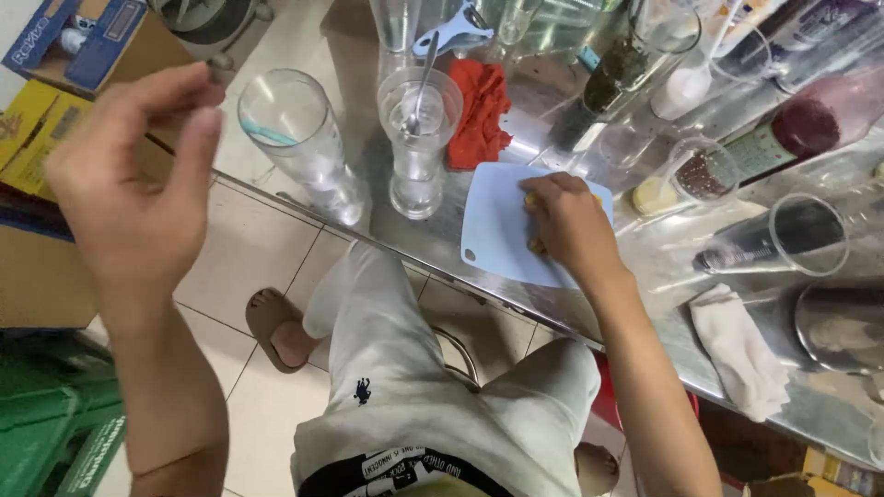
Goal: The person slices ginger on a blue cutting board using a knife, then transfers the pieces into a clear plastic cup. They pour hot water from a metal pitcher into the cup and stir the mixture with a spoon.
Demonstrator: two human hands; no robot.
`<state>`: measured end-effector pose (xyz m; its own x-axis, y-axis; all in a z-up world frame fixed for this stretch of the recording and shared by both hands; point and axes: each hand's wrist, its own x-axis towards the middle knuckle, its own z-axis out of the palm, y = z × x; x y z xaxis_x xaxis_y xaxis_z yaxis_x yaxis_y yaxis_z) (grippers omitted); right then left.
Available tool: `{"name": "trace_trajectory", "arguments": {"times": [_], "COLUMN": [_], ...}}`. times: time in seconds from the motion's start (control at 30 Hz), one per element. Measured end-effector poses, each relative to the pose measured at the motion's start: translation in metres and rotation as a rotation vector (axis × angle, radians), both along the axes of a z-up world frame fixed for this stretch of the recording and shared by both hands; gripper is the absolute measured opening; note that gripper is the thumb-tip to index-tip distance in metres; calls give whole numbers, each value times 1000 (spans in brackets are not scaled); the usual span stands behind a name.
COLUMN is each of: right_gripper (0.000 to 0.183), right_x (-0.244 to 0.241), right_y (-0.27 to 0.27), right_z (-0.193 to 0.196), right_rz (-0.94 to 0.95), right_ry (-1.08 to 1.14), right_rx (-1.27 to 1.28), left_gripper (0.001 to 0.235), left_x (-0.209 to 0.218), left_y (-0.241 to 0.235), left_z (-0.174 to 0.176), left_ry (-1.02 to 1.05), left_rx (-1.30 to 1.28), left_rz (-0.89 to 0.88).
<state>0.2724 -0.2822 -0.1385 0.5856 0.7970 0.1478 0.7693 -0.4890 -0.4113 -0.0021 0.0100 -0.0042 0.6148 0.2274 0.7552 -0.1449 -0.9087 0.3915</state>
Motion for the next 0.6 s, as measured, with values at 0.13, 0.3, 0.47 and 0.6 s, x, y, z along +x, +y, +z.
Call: {"name": "trace_trajectory", "arguments": {"times": [0.13,0.3,0.47,0.6], "right_gripper": [21,20,40,30], "right_x": [-17,-42,-84,-119], "right_y": [9,20,15,-3], "right_z": [17,4,-2,1], "right_rz": [-45,-26,-26,-141], "right_ry": [57,-14,-247,-142], "right_rx": [58,141,242,431], "left_gripper": [45,28,22,15], "left_x": [4,15,3,-35], "left_y": [32,64,76,39], "left_z": [-15,-33,-35,-29], "left_ry": [433,592,444,393], "left_rx": [176,450,520,131], "left_rz": [143,200,179,73]}}
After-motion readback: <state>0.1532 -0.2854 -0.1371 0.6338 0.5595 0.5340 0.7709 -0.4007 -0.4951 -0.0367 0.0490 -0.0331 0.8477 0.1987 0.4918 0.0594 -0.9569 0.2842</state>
